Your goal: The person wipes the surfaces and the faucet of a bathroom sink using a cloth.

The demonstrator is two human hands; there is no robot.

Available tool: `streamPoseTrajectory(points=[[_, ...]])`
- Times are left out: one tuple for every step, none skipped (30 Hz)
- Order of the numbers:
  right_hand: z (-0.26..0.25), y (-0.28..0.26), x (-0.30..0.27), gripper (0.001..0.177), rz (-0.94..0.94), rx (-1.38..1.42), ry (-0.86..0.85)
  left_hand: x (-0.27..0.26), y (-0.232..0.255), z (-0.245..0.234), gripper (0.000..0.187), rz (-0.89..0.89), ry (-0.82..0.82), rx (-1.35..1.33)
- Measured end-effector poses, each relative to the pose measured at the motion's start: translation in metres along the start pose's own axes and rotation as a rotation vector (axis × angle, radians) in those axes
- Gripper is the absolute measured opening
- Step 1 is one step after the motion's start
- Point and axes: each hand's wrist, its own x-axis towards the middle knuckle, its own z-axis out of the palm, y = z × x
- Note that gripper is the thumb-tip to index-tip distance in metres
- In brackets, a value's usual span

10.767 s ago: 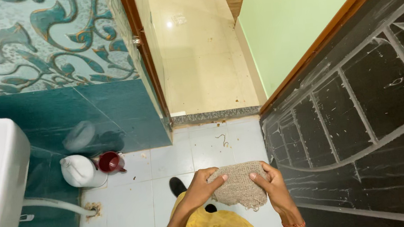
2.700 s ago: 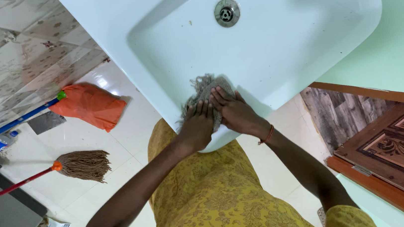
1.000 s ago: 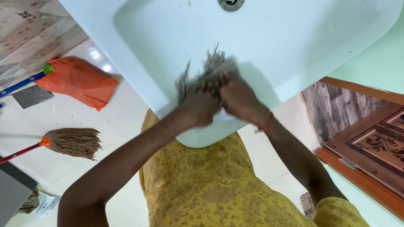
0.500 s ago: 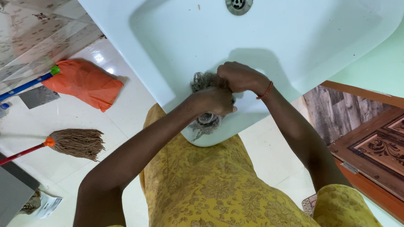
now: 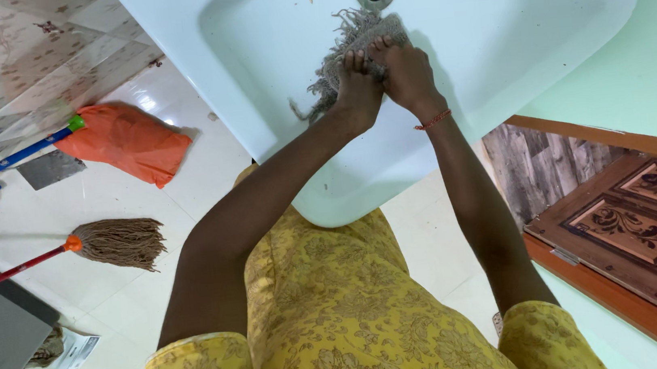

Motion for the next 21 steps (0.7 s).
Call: streamPoseTrajectory(points=[[-0.004,-0.01,-0.003,0.053,0.034,-0.014,-0.062,-0.012,-0.008,0.003,0.063,0.033,0.214,-0.051],[-0.007,-0.021,-0.01,0.047,0.073,-0.027,-0.127,-0.025,-0.016,0.002,0.062,0.069,0.425,-0.104],[-0.009,-0.033,-0.016,0.038,0.055,-0.015,-0.159,-0.043,-0.024,-0.002,0.049,0.097,0.322,-0.119],[-0.013,-0.045,-0.022,0.029,0.034,-0.006,-0.192,-0.071,-0.027,-0.005,0.038,0.121,0.222,-0.136],[-0.016,-0.059,-0.031,0.023,0.064,0.045,-0.297,-0.101,-0.025,-0.012,0.032,0.125,0.13,-0.142],[-0.018,-0.077,-0.041,0.019,0.088,0.097,-0.397,-0.131,-0.024,-0.022,0.026,0.121,0.041,-0.143],[-0.019,-0.098,-0.053,0.011,0.117,0.136,-0.547,-0.169,-0.017,-0.029,0.03,0.109,0.036,-0.176],[-0.023,-0.12,-0.065,0.007,0.143,0.175,-0.699,-0.203,-0.013,-0.041,0.049,0.134,0.09,-0.177],[-0.03,-0.138,-0.077,0.012,0.102,0.229,-0.668,-0.236,-0.008,-0.054,0.059,0.129,-0.162,0.035],[-0.038,-0.154,-0.087,0.018,0.063,0.289,-0.64,-0.268,-0.003,-0.066,0.077,0.099,-0.194,0.035],[-0.044,-0.167,-0.09,0.018,0.053,0.292,-0.636,-0.292,-0.003,-0.077,0.096,0.068,-0.226,0.035],[-0.05,-0.179,-0.093,0.037,0.041,0.455,-0.532,-0.305,-0.008,-0.087,0.096,0.056,-0.224,0.038],[-0.054,-0.187,-0.091,0.06,0.028,0.616,-0.427,-0.317,-0.016,-0.093,0.094,0.008,-0.177,-0.055],[-0.054,-0.193,-0.08,0.06,0.017,0.616,-0.421,-0.324,-0.025,-0.096,0.092,-0.038,-0.126,-0.146],[-0.052,-0.199,-0.068,0.065,-0.015,0.649,-0.315,-0.327,-0.035,-0.098,0.092,-0.047,-0.121,-0.14],[-0.052,-0.202,-0.059,0.07,-0.044,0.677,-0.209,-0.323,-0.045,-0.097,0.091,-0.093,0.023,-0.115],[-0.05,-0.203,-0.044,0.073,-0.031,0.691,-0.205,-0.319,-0.055,-0.096,0.092,-0.141,0.166,-0.089],[-0.045,-0.202,-0.021,0.076,-0.019,0.704,-0.202,-0.309,-0.07,-0.096,0.091,-0.172,0.219,-0.098],[-0.042,-0.199,0.003,0.08,-0.11,0.688,-0.112,-0.296,-0.088,-0.098,0.09,-0.204,0.273,-0.107],[-0.04,-0.198,0.029,0.084,-0.205,0.673,-0.024,-0.287,-0.104,-0.1,0.086,-0.216,0.382,-0.174],[-0.037,-0.197,0.052,0.083,-0.084,0.711,-0.125,-0.277,-0.12,-0.103,0.082,-0.227,0.492,-0.24]])
